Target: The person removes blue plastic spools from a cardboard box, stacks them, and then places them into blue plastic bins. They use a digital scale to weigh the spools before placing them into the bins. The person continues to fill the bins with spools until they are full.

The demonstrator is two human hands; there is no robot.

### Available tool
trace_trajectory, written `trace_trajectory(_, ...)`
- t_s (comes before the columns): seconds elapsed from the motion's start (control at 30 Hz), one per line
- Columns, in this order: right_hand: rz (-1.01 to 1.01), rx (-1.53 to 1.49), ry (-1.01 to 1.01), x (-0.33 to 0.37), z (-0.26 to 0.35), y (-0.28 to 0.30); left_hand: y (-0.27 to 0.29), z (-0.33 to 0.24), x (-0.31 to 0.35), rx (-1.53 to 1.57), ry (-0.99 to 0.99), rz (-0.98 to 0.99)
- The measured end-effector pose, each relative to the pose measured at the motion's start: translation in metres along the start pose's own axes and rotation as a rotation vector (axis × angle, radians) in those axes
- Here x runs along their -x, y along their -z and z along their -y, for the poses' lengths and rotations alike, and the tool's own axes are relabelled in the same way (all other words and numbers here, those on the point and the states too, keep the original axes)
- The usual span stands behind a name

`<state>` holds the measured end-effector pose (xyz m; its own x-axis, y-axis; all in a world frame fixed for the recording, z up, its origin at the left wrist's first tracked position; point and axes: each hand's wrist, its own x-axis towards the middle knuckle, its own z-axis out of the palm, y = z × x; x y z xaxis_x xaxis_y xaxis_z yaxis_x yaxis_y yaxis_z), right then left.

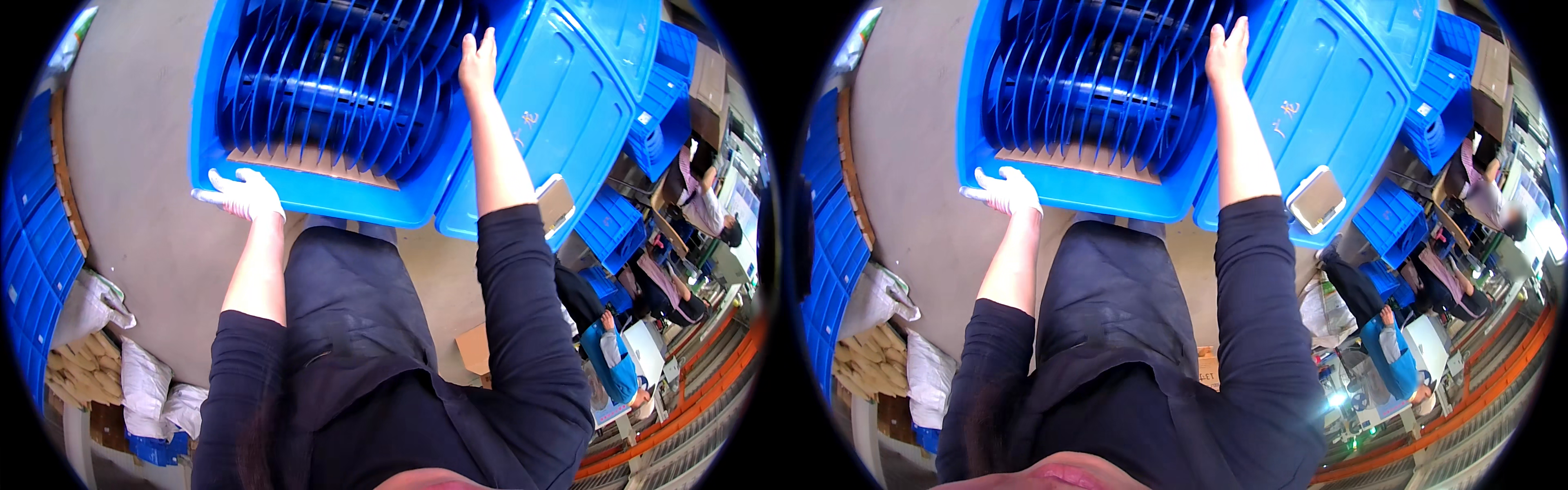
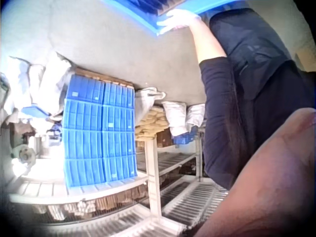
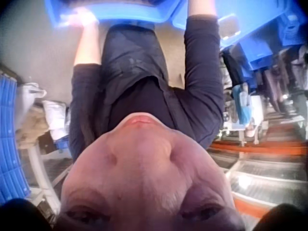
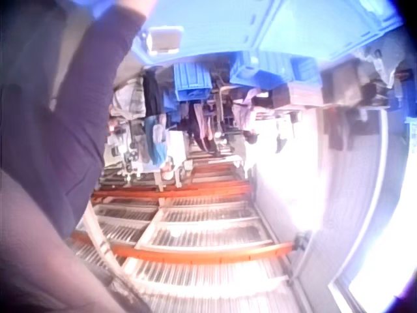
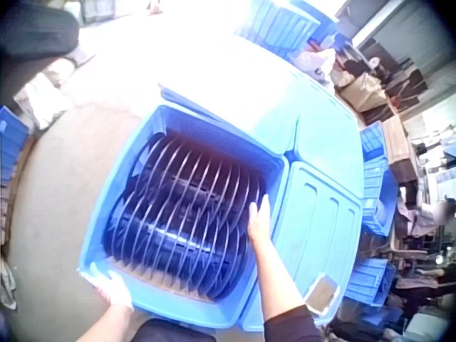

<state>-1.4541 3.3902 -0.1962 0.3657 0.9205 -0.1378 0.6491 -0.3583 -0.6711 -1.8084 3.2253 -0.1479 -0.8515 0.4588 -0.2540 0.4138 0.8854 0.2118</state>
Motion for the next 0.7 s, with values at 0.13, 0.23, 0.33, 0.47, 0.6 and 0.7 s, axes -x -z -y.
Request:
trace_trajectory(0.13, 0.195, 0.12, -0.11, -0.019, -0.023, -0.026, -0.009, 0.007, -0.005, -0.009, -0.059, -0.059)
trace_trajectory(0.23, 0.189, 0.231, -0.121, -0.008, -0.031, -0.034, -0.004, 0.001, -0.002, 0.023, -0.005, -0.021)
trace_trajectory(0.33, 0.319, 0.251, -0.28, 0.006, -0.015, -0.03, 0.01, -0.01, 0.001, 0.056, 0.102, 0.035)
trace_trajectory(0.47, 0.286, 0.156, -0.272, 0.016, -0.02, -0.02, -0.002, -0.001, -0.005, -0.032, 0.026, 0.009)
trace_trajectory(0.6, -0.063, 0.16, 0.161, 0.054, 0.018, -0.023, -0.001, 0.002, -0.003, 0.136, 0.093, -0.055)
trace_trajectory(0.7, 0.087, -0.032, 0.137, 0.114, 0.064, -0.034, 0.009, -0.003, -0.004, 0.186, 0.155, 0.034)
